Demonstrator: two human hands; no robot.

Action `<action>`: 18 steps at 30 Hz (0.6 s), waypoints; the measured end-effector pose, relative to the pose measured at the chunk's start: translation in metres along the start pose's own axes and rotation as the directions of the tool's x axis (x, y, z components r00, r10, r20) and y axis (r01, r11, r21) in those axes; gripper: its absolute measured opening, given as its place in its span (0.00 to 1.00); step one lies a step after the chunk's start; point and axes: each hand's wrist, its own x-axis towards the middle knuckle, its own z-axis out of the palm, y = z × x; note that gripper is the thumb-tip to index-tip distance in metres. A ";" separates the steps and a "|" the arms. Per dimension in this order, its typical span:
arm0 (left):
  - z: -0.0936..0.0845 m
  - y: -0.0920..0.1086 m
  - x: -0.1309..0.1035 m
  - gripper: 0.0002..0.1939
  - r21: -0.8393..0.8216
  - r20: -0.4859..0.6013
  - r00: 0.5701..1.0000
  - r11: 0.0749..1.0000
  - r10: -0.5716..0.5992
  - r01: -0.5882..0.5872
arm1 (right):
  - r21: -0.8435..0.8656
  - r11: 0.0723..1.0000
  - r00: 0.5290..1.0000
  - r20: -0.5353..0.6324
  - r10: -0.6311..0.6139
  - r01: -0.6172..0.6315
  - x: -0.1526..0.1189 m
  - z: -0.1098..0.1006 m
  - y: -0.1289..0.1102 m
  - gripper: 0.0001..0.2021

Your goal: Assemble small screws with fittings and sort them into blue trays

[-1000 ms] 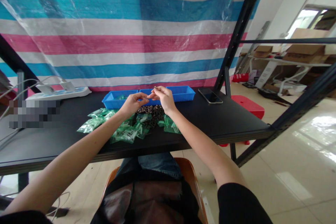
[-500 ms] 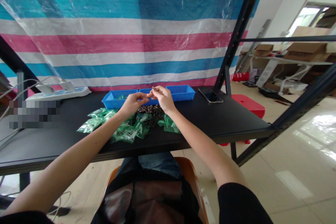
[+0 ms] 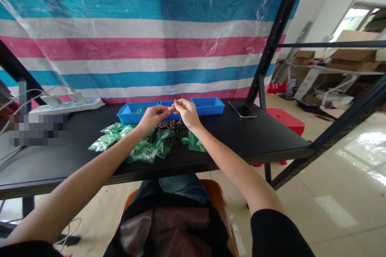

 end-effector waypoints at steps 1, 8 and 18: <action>0.000 0.001 0.000 0.19 0.009 0.002 1.000 1.000 0.005 -0.005 | 0.001 1.000 1.000 0.002 0.002 -0.002 0.000 0.000 0.000 0.11; -0.003 0.007 -0.003 0.14 0.176 0.005 0.998 0.982 0.065 -0.065 | 0.022 0.997 0.997 -0.007 0.078 -0.078 0.002 -0.002 0.001 0.12; -0.004 0.013 -0.008 0.12 0.604 0.149 0.981 0.774 0.121 -0.187 | -0.435 0.893 0.991 0.107 -0.075 0.115 -0.109 0.009 -0.106 0.24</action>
